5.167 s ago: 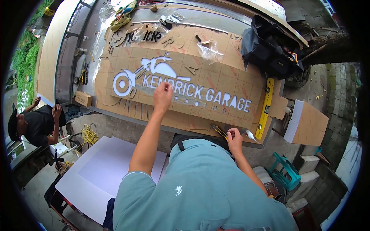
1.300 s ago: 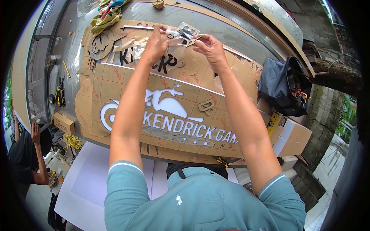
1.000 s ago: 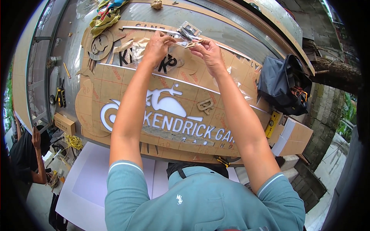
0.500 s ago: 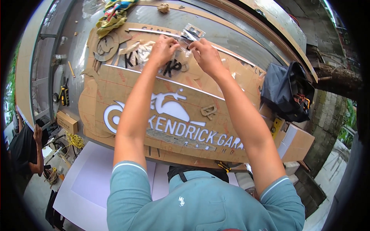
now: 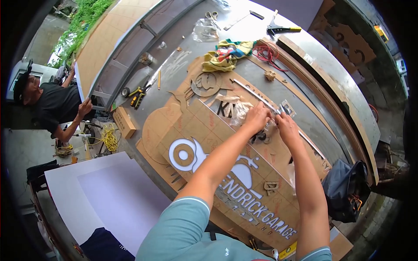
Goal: Assembling an acrylic sign by gluing laser-cut letters onto a base using a template.
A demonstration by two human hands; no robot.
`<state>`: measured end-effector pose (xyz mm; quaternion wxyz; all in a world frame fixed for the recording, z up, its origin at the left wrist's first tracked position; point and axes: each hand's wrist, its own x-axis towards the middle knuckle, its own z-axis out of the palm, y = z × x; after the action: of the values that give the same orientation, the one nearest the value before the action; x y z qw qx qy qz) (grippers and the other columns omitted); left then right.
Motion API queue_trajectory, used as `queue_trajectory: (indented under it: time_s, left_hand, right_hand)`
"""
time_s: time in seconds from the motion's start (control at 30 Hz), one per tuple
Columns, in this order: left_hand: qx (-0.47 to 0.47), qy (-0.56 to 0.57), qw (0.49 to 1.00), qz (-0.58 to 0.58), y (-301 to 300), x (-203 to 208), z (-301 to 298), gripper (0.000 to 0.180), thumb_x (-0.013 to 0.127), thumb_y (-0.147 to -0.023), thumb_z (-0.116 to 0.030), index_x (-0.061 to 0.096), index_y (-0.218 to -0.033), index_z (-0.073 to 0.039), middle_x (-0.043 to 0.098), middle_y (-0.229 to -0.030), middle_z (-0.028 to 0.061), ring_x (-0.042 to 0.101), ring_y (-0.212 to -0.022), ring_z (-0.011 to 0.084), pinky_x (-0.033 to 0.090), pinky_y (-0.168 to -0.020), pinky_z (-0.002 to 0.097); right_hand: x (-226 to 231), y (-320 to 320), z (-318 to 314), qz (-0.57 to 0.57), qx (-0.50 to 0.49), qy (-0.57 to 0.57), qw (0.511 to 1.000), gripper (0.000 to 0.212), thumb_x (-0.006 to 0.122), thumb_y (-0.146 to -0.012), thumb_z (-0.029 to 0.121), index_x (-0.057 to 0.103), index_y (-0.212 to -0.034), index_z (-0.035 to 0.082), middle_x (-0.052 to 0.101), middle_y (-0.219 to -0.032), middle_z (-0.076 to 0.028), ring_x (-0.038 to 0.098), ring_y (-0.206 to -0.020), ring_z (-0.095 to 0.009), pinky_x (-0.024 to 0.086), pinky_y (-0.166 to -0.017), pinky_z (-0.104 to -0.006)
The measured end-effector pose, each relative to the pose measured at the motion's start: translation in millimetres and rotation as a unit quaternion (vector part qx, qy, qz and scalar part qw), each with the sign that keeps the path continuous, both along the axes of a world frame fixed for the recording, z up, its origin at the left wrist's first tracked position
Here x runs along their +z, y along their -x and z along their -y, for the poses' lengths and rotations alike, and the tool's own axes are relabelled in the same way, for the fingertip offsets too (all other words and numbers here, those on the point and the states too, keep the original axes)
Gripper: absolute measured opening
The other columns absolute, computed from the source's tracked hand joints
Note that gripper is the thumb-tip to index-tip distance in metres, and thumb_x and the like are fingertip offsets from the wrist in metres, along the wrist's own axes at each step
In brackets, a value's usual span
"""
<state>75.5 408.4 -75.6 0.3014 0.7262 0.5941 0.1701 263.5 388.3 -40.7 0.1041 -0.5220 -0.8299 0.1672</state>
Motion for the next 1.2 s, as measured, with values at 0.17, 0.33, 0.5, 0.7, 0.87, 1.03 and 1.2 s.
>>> queue_trajectory:
  time_s: [0.17, 0.33, 0.5, 0.7, 0.87, 1.03, 1.2]
  left_hand:
    - [0.021, -0.009, 1.0, 0.019, -8, 4, -2, 0.007, 0.082, -0.08, -0.018, 0.079, -0.084, -0.014, 0.06, -0.111, 0.0136, 0.061, -0.113, 0.0326, 0.051, -0.096, 0.0445]
    - [-0.005, -0.11, 0.991, -0.081, -11, 11, 1, 0.012, 0.077, -0.086, -0.025, 0.079, -0.082, -0.013, 0.062, -0.11, 0.0117, 0.058, -0.112, 0.0316, 0.049, -0.096, 0.0458]
    - [-0.048, -0.084, 0.985, -0.142, -9, 34, 10, 0.026, 0.064, -0.099, -0.036, 0.077, -0.099, -0.013, 0.072, -0.106, 0.0094, 0.058, -0.112, 0.0304, 0.042, -0.097, 0.0476]
    - [0.071, -0.204, 0.975, -0.049, -14, 94, 77, 0.025, 0.069, -0.096, -0.025, 0.063, -0.106, -0.004, 0.069, -0.101, 0.0182, 0.059, -0.107, 0.036, 0.047, -0.094, 0.0487]
    - [-0.049, 0.341, 0.884, 0.316, -41, 160, 223, 0.046, 0.049, -0.111, -0.046, 0.064, -0.105, -0.003, 0.071, -0.09, 0.0082, 0.066, -0.082, 0.0143, 0.055, -0.074, 0.0306]
    - [-0.008, 0.411, 0.731, 0.544, -53, 165, 385, 0.034, 0.055, -0.111, -0.035, 0.07, -0.121, -0.006, 0.071, -0.103, -0.0019, 0.063, -0.09, 0.0056, 0.052, -0.083, 0.0227]
    - [0.051, 0.455, 0.696, 0.552, -50, 181, 475, 0.032, 0.062, -0.108, -0.03, 0.07, -0.127, -0.005, 0.073, -0.107, 0.0, 0.066, -0.096, 0.0057, 0.054, -0.086, 0.0239]
  right_hand:
    - [11, -17, 3, -0.021, -0.009, 0.008, 1.0, 0.008, 0.066, -0.087, 0.005, 0.061, -0.092, 0.006, 0.062, -0.093, -0.013, 0.065, -0.096, -0.034, 0.052, -0.081, -0.0459]
    - [54, -33, 30, -0.177, -0.153, 0.025, 0.972, 0.011, 0.07, -0.088, 0.005, 0.061, -0.092, 0.001, 0.064, -0.09, -0.014, 0.065, -0.086, -0.036, 0.051, -0.077, -0.0435]
    - [99, -47, 94, -0.227, -0.244, 0.038, 0.942, 0.011, 0.072, -0.089, 0.005, 0.063, -0.093, -0.001, 0.063, -0.082, -0.012, 0.056, -0.068, -0.022, 0.047, -0.066, -0.0354]
    - [153, -51, 195, -0.275, -0.272, 0.028, 0.921, 0.008, 0.073, -0.09, 0.003, 0.065, -0.092, 0.001, 0.062, -0.08, -0.006, 0.051, -0.066, -0.016, 0.044, -0.064, -0.0327]
    - [188, -45, 295, -0.24, -0.237, -0.031, 0.941, 0.014, 0.074, -0.088, 0.0, 0.066, -0.098, 0.004, 0.066, -0.091, -0.012, 0.064, -0.081, -0.028, 0.049, -0.071, -0.0389]
    - [211, -30, 395, -0.18, -0.115, -0.09, 0.973, 0.022, 0.078, -0.079, 0.0, 0.067, -0.097, 0.007, 0.068, -0.097, -0.011, 0.065, -0.092, -0.033, 0.052, -0.078, -0.0448]
    - [223, -37, 486, -0.153, -0.086, -0.081, 0.981, 0.025, 0.078, -0.078, 0.002, 0.068, -0.1, 0.009, 0.069, -0.1, -0.009, 0.065, -0.095, -0.032, 0.052, -0.081, -0.044]
